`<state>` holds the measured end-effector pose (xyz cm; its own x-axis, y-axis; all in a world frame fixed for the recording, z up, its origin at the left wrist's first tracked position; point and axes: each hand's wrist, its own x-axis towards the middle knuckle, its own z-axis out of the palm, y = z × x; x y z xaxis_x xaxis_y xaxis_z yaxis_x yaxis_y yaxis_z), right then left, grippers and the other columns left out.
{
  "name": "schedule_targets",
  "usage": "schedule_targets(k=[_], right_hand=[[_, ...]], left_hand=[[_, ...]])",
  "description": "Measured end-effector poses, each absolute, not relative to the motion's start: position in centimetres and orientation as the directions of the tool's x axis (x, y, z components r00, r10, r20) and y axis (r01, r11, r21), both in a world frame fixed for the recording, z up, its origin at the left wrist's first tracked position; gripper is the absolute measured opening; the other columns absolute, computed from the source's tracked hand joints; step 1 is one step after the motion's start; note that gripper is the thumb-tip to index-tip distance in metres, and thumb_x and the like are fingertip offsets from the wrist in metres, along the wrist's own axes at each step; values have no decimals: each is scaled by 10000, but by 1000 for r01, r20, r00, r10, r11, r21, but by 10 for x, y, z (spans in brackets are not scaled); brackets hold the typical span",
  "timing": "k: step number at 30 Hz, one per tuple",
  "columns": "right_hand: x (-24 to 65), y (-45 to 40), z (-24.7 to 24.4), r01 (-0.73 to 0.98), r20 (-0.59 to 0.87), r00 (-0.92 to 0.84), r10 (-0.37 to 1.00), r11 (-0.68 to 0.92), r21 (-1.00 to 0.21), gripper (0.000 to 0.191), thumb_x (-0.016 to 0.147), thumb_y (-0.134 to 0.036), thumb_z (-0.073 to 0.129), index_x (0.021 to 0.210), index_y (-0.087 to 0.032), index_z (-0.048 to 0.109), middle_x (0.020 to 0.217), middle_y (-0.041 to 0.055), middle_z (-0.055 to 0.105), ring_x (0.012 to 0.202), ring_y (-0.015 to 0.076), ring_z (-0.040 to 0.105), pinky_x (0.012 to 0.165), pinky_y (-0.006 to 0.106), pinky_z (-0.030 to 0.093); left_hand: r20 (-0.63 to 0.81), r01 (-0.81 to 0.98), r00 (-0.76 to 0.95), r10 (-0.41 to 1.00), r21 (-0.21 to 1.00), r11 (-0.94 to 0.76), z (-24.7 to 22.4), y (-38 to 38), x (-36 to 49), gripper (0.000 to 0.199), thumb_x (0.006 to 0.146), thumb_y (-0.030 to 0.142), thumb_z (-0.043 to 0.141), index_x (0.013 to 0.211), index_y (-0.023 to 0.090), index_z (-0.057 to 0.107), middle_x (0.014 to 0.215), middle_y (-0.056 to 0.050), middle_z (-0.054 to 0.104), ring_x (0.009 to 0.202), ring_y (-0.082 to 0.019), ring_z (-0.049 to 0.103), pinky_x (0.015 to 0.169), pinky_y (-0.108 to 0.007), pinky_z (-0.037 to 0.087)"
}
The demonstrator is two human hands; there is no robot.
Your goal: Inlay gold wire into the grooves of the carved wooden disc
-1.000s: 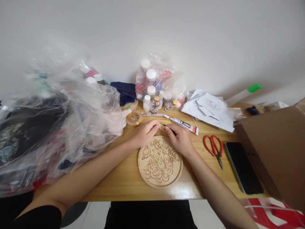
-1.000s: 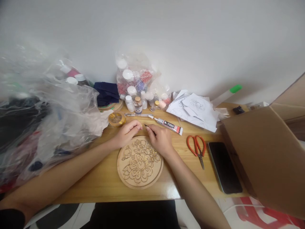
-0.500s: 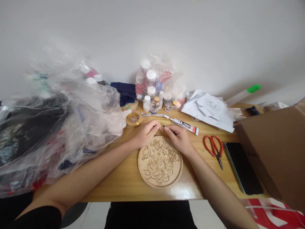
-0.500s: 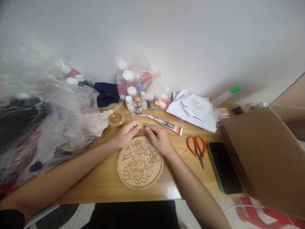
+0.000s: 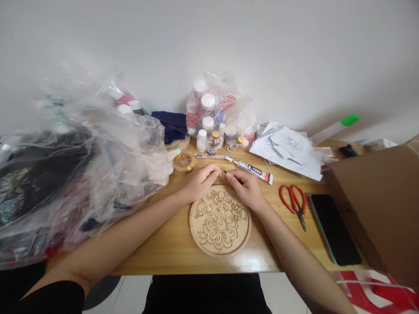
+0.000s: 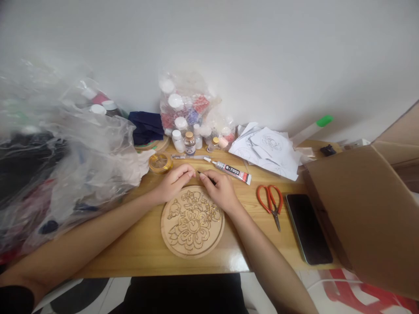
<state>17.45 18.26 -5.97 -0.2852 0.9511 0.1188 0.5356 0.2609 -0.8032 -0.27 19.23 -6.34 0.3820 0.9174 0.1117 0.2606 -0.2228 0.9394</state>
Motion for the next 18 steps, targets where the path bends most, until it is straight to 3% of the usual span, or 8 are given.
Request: schedule_targets(k=[18], right_hand=[[173,185,-55,457,102,-279,955,225,-860,341,873,-431,479,730,-173,651,676,38,660,633,153,580,600,260,437]], left_hand=[[116,271,376,919,935,-229,-65,192,-3,179,885,272,377,763,189,478,718,14,513,695,-128,481,674,-258,386]])
